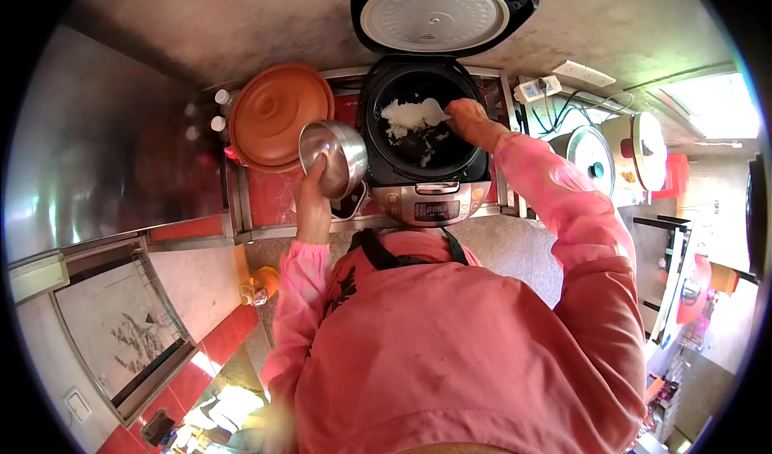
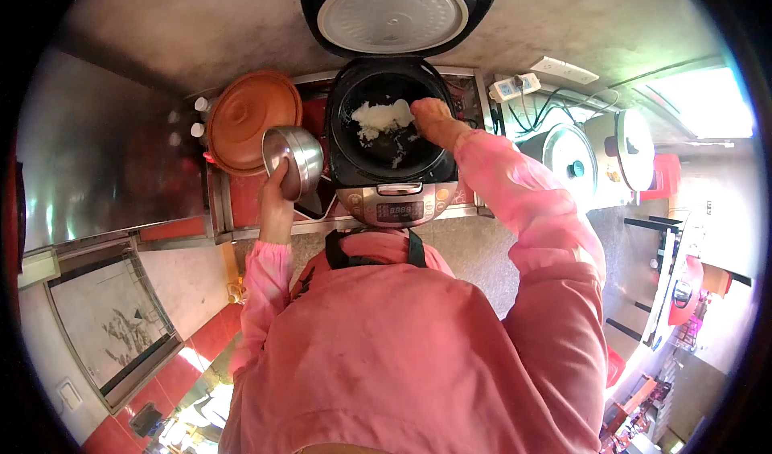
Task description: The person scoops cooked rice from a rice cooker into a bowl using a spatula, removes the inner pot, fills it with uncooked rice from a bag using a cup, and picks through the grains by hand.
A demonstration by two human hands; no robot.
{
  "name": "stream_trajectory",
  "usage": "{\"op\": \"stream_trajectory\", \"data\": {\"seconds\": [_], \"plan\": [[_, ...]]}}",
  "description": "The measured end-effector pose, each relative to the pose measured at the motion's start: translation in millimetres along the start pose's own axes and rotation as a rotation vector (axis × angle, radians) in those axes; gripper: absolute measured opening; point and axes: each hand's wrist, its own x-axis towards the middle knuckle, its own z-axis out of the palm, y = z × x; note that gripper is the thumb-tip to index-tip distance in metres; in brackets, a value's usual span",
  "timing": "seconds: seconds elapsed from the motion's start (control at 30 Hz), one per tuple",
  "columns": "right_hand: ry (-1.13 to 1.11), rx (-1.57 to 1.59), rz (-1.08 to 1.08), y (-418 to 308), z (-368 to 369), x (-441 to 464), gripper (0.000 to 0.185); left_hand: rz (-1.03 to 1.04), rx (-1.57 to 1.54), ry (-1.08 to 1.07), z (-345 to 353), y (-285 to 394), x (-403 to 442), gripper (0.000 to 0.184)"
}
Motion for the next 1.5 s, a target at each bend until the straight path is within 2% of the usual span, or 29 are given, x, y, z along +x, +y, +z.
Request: {"op": "stream_trajectory", "data": {"seconds": [0.07, 0.1, 0.17, 0.33, 0.43, 0.57, 0.6, 0.9, 1.1, 1.3, 1.33, 1.5], "plan": [[0.027, 0.103, 0.005, -1, 1, -6, 0.016, 0.036, -0.019, 0.05, 30, 1, 7, 0.032], [0.04, 0.157, 0.008, -2, 2, -10, 0.015, 0.07, -0.101, 0.016, 29, -12, 25, 0.03], [0.053, 0.205, 0.012, 0, 10, -11, 0.016, 0.062, -0.072, -0.02, 38, -21, 42, 0.028], [0.064, 0.28, 0.034, 0, 20, -9, 0.014, -0.038, -0.074, -0.019, 62, -31, 53, 0.029], [-0.012, 0.428, 0.14, -12, 13, -13, 0.013, -0.072, -0.037, 0.041, 66, -36, 58, 0.029], [-0.073, 0.77, 0.154, -24, 19, -19, 0.015, -0.032, 0.021, 0.101, 61, -42, 60, 0.032], [-0.011, 0.796, 0.11, -25, 26, -20, 0.014, -0.031, 0.026, 0.087, 55, -45, 63, 0.031], [-0.135, 1.355, 0.27, -27, 35, -14, 0.015, -0.059, 0.069, 0.021, 50, -44, 63, 0.026], [-0.084, 1.423, 0.286, -26, 7, -27, 0.019, -0.029, 0.088, 0.039, 50, -48, 56, 0.026], [-0.123, 1.414, 0.179, -41, 29, -22, 0.019, -0.063, 0.114, 0.051, 47, -48, 57, 0.026], [-0.111, 1.47, 0.245, -42, 26, -22, 0.019, -0.065, 0.117, 0.057, 47, -48, 57, 0.025], [-0.195, 1.53, 0.238, -40, 14, -33, 0.024, -0.076, 0.096, 0.053, 41, -49, 62, 0.023]]}}
